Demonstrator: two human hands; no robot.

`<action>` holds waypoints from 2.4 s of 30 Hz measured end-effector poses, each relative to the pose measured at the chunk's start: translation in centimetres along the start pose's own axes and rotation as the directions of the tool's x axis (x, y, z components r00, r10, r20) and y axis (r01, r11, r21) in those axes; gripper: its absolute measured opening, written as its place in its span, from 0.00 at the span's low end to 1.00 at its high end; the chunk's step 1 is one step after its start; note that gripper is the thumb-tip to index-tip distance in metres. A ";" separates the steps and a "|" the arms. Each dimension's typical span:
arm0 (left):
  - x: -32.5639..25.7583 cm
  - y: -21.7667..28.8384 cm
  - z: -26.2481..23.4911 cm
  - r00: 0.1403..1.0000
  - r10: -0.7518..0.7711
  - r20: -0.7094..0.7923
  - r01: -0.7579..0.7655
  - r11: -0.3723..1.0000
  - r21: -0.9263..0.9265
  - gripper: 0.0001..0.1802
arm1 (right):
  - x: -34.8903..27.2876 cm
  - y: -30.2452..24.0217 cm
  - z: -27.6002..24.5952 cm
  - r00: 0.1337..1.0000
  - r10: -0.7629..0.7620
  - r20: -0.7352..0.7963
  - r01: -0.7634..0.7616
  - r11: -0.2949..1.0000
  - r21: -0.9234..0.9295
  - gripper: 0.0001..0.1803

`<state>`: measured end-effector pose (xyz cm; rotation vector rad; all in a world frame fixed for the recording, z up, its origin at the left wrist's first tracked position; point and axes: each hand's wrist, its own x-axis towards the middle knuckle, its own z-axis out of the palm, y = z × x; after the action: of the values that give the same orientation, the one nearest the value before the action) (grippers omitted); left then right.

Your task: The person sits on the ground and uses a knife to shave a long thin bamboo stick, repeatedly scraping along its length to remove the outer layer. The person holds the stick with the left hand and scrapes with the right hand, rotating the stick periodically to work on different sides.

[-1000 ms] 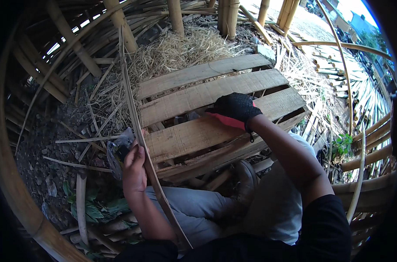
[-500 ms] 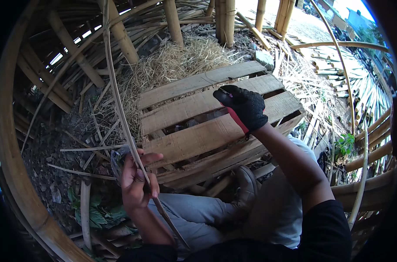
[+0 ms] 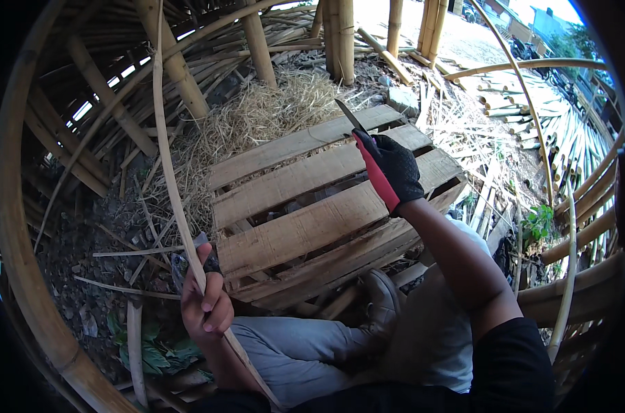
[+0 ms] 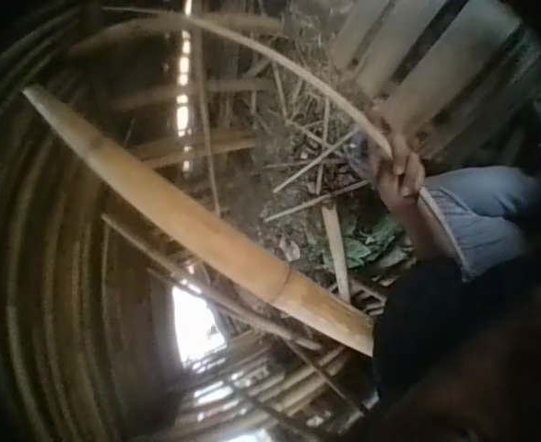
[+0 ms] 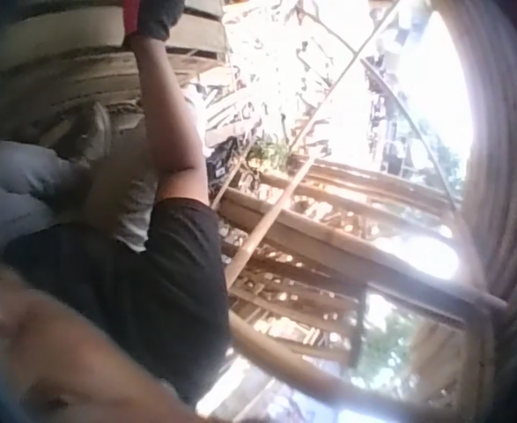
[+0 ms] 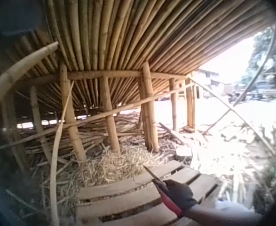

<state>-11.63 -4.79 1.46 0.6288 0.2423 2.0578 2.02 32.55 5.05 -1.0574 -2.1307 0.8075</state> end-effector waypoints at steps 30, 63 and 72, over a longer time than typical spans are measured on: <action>1.2 -6.7 -1.4 0.841 -0.430 -0.330 0.507 0.839 0.197 0.20 | -3.6 -2.0 -0.8 0.986 -0.111 0.126 0.127 0.984 -0.124 0.26; 3.9 -9.2 0.4 0.896 -0.363 -0.254 0.427 0.861 0.277 0.18 | -3.1 3.3 1.2 0.879 -0.338 0.338 0.444 0.839 -0.315 0.19; 1.6 -8.3 0.9 0.807 -0.412 -0.423 0.552 0.781 0.292 0.17 | -2.8 -2.0 1.6 0.859 -0.381 0.342 0.441 0.890 -0.117 0.17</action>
<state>-5.75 1.00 -0.60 0.3859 0.9583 1.5882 1.30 28.82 4.79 -0.5404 -2.6235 0.5945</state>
